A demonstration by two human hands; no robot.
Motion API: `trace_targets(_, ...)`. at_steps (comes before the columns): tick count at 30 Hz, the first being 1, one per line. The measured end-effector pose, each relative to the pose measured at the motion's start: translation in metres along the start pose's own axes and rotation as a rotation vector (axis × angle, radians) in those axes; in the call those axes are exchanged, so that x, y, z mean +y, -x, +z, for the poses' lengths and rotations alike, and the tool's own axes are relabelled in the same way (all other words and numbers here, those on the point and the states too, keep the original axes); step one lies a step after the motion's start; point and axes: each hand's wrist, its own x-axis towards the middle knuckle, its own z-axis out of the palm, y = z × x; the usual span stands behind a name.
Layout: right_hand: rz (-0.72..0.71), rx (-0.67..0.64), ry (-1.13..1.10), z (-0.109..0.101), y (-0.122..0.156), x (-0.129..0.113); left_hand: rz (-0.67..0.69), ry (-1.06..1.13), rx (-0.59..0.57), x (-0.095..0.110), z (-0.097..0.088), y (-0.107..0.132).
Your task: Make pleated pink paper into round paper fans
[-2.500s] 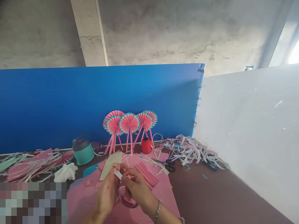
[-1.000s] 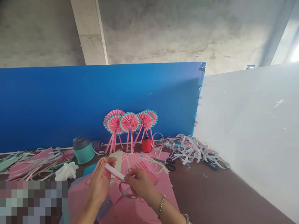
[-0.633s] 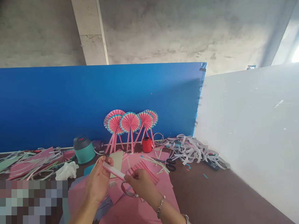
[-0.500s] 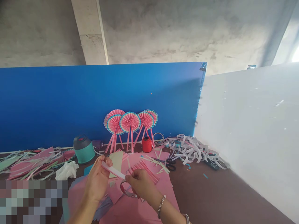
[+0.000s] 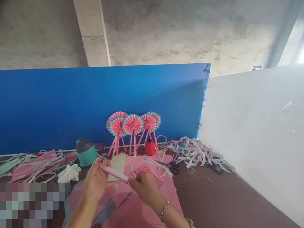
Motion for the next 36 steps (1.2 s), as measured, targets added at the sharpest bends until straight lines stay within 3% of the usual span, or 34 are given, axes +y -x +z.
trace_targets(14,0.064,-0.085,-0.04,0.0018,-0.0028,0.001,0.003,0.052,-0.049,-0.0009,0.0005,0.0019)
trace_targets(36,0.033,-0.062,-0.014,0.0074,-0.005,0.0036,-0.04,0.139,-0.046,-0.0007,0.0033,0.0037)
